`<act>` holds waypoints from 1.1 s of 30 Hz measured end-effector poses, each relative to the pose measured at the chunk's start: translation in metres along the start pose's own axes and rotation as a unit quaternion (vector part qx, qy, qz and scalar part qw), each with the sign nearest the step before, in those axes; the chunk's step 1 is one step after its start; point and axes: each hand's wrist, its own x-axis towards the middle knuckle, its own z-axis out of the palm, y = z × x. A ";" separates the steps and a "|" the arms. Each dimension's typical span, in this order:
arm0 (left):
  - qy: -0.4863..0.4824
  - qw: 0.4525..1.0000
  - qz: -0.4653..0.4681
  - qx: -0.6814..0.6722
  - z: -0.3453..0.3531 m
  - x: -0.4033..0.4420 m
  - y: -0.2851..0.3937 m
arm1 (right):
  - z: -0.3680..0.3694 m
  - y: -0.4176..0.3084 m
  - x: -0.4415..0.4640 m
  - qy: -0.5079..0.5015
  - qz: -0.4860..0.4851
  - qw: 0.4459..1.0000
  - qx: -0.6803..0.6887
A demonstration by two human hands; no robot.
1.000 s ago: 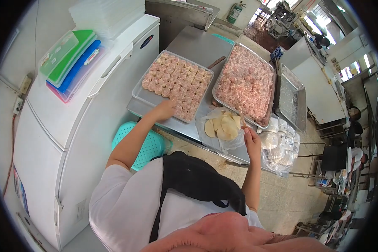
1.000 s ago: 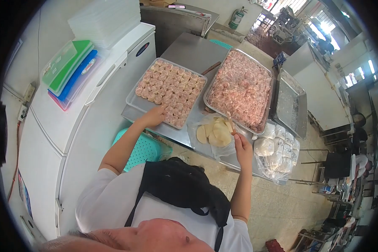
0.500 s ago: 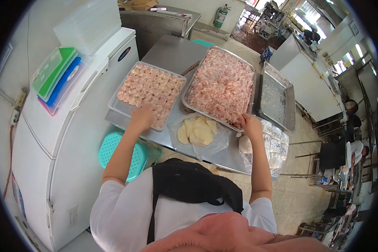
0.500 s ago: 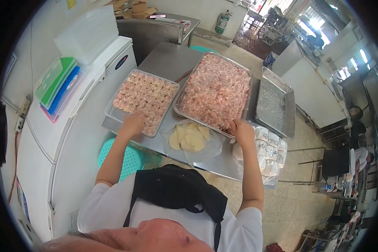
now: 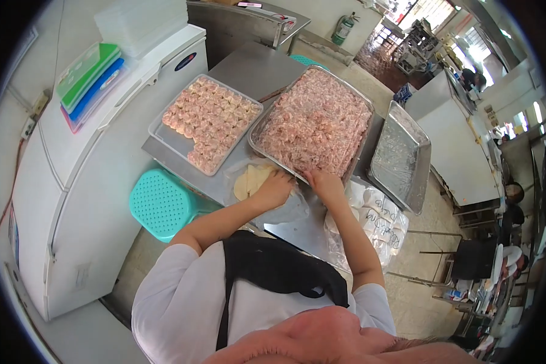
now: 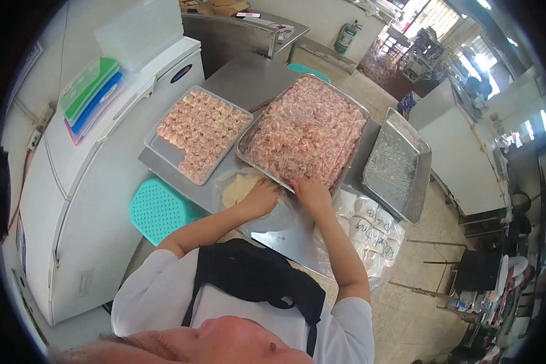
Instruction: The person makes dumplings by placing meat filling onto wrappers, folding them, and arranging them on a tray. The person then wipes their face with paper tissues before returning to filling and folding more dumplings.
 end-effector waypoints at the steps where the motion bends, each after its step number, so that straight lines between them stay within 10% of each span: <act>1: -0.016 0.999 -0.033 0.038 0.005 0.000 0.001 | 0.004 0.000 -0.002 -0.005 0.007 1.000 -0.008; 11: 0.086 0.969 -0.061 -0.224 -0.015 -0.009 -0.005 | -0.013 0.019 0.002 -0.017 -0.009 0.999 -0.051; 13: 0.089 0.800 -0.258 -0.534 -0.022 -0.015 -0.010 | 0.001 0.004 -0.008 -0.061 -0.011 0.995 -0.074; 14: 0.090 0.800 -0.258 -0.534 -0.026 -0.015 -0.015 | 0.002 0.008 -0.008 -0.061 -0.012 0.995 -0.074; 16: 0.126 0.429 -0.244 -0.861 -0.044 -0.012 -0.023 | -0.004 0.014 -0.006 -0.023 0.012 0.996 0.086; 19: 0.178 0.536 -0.291 -0.772 -0.053 -0.020 -0.041 | -0.036 0.003 0.010 0.031 -0.013 0.999 0.002; 22: 0.144 0.420 -0.301 -0.844 -0.087 -0.031 -0.050 | -0.039 -0.009 0.021 -0.021 -0.037 0.996 -0.076; 26: 0.152 0.448 -0.281 -0.835 -0.099 -0.038 -0.074 | -0.012 -0.036 0.022 -0.075 -0.002 0.990 -0.121; 28: 0.086 0.782 -0.385 -0.483 -0.107 -0.038 -0.085 | -0.001 -0.038 0.021 -0.070 0.046 0.995 -0.056; 33: 0.127 0.805 -0.252 -0.522 -0.120 -0.032 -0.101 | -0.016 -0.018 0.019 -0.083 0.124 0.974 0.172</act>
